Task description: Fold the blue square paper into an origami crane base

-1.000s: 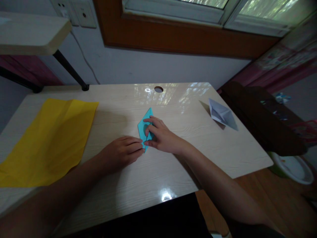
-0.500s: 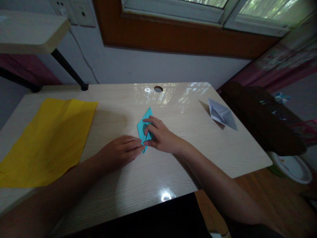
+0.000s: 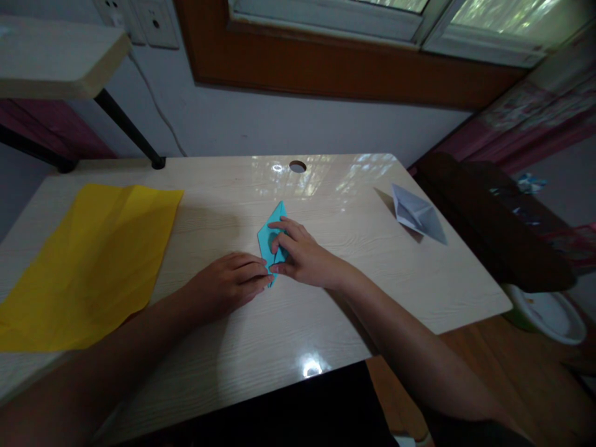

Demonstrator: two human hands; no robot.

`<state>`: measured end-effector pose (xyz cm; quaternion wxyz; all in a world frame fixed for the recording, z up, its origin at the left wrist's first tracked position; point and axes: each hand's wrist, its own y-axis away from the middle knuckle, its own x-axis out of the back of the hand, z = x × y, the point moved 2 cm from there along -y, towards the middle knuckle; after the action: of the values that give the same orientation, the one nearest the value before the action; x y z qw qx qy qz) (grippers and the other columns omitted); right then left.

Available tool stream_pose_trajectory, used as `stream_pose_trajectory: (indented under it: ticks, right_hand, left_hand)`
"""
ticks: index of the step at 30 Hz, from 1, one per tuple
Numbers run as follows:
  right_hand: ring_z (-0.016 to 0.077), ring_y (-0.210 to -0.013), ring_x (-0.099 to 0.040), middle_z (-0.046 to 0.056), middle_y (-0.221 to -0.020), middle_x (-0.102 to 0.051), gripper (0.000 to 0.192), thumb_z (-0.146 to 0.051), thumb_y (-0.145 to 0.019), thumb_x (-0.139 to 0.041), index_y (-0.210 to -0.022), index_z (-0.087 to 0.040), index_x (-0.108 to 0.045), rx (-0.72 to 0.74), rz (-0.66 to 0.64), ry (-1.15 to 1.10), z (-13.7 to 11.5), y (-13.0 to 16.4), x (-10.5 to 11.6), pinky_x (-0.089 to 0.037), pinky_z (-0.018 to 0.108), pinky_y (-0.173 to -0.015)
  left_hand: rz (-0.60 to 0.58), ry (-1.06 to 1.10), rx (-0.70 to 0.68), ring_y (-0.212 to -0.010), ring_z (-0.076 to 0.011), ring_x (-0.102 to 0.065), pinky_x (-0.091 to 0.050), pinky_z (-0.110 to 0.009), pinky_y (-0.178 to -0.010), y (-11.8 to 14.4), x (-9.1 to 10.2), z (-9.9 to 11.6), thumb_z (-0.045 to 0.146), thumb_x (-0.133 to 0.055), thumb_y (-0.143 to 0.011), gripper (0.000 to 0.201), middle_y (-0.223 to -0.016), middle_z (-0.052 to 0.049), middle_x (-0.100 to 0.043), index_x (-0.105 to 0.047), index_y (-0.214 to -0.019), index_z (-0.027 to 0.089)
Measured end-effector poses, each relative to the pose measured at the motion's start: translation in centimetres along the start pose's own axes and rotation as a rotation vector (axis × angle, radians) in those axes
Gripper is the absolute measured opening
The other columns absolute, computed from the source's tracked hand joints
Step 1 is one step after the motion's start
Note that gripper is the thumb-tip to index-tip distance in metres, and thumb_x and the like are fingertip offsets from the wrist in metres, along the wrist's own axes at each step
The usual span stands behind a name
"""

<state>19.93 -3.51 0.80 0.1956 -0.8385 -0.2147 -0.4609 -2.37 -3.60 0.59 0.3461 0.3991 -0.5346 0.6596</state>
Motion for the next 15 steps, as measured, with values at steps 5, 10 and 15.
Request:
stream_pose_trajectory:
  ticks: [5, 10, 15]
  right_hand:
    - [0.0344, -0.149, -0.027, 0.012, -0.15, -0.043, 0.03, -0.033, -0.084, -0.075, -0.107, -0.024, -0.057, -0.001, 0.003, -0.01, 0.02, 0.0, -0.01, -0.033, 0.058, -0.116]
    - [0.0344, -0.148, -0.028, 0.012, -0.15, -0.043, 0.03, -0.032, -0.084, -0.075, -0.107, -0.024, -0.057, -0.003, 0.005, -0.008, 0.04, 0.03, -0.08, -0.034, 0.058, -0.115]
    - [0.0344, -0.148, -0.029, 0.012, -0.151, -0.042, 0.031, -0.033, -0.084, -0.075, -0.107, -0.023, -0.057, 0.008, 0.003, 0.014, 0.13, 0.03, -0.13, -0.033, 0.056, -0.116]
  left_hand:
    - [-0.004, -0.018, 0.005, -0.11, -0.0229, -0.066, -0.058, -0.04, -0.092, -0.05, 0.18, 0.08, 0.015, -0.062, -0.094, 0.022, -0.109, -0.006, -0.072, -0.068, -0.115, 0.019]
    - [-0.006, 0.001, -0.008, -0.111, -0.0223, -0.065, -0.058, -0.039, -0.093, -0.09, 0.27, 0.03, 0.015, -0.063, -0.094, 0.022, -0.11, -0.006, -0.072, -0.068, -0.115, 0.02]
    - [0.003, 0.018, -0.009, -0.11, -0.022, -0.065, -0.058, -0.039, -0.093, 0.03, 0.12, -0.17, 0.018, -0.061, -0.096, 0.02, -0.112, -0.005, -0.072, -0.067, -0.115, 0.02]
